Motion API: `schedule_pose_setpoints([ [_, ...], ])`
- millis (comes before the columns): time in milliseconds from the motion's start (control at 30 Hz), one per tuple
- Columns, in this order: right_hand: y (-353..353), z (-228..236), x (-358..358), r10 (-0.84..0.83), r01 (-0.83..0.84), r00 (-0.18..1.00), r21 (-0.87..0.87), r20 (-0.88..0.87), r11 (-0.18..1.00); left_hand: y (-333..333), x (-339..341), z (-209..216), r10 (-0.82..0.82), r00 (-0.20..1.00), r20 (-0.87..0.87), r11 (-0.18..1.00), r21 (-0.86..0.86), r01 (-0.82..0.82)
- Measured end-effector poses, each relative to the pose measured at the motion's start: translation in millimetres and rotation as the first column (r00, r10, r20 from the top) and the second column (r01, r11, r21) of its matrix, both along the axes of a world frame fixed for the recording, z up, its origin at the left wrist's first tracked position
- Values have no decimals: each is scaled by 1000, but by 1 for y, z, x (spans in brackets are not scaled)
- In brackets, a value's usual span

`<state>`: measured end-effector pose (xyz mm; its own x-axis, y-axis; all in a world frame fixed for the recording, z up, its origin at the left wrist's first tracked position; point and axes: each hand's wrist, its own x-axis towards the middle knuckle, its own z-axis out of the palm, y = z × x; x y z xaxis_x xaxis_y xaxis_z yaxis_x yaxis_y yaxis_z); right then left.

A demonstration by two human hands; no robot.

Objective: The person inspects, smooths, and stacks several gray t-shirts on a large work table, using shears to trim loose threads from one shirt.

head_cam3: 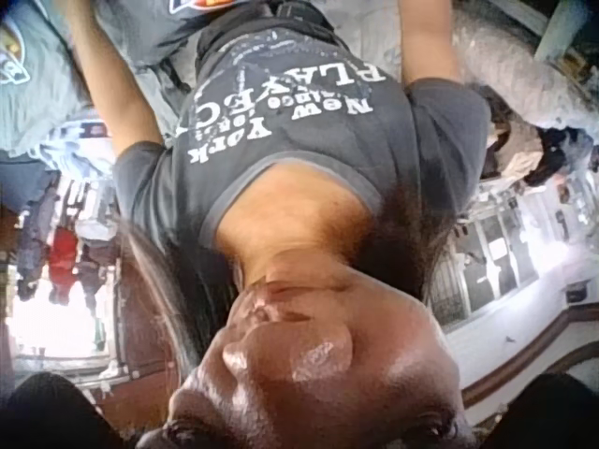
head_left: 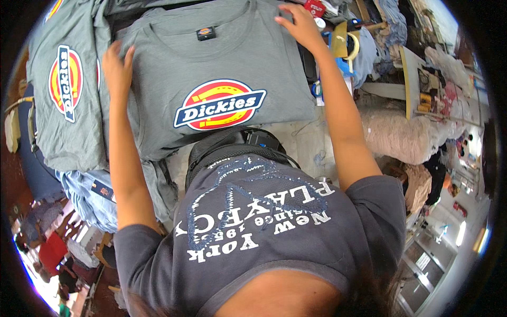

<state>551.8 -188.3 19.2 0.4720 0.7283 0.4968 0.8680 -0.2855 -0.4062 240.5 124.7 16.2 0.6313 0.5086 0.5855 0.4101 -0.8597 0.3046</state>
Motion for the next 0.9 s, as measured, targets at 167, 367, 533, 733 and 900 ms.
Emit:
schedule_pose_setpoints([
  [167,-144,8,-64,-205,77,717,-216,-667,973,-79,-130,-17,91,975,-203,941,-302,-151],
  [367,-187,-9,-155,-272,249,361,-189,-892,950,-144,-169,-1,263,956,-132,850,-438,-294],
  [533,-184,-3,-172,-397,264,401,-311,-825,913,-148,-187,-9,168,941,-294,805,-509,-303],
  [733,-191,-19,-169,-382,289,441,-274,-812,917,-133,-203,-25,205,970,135,351,-935,56],
  [900,-196,-23,-160,-350,307,185,-284,-918,908,-136,-194,-15,266,964,-11,228,-971,-74],
])
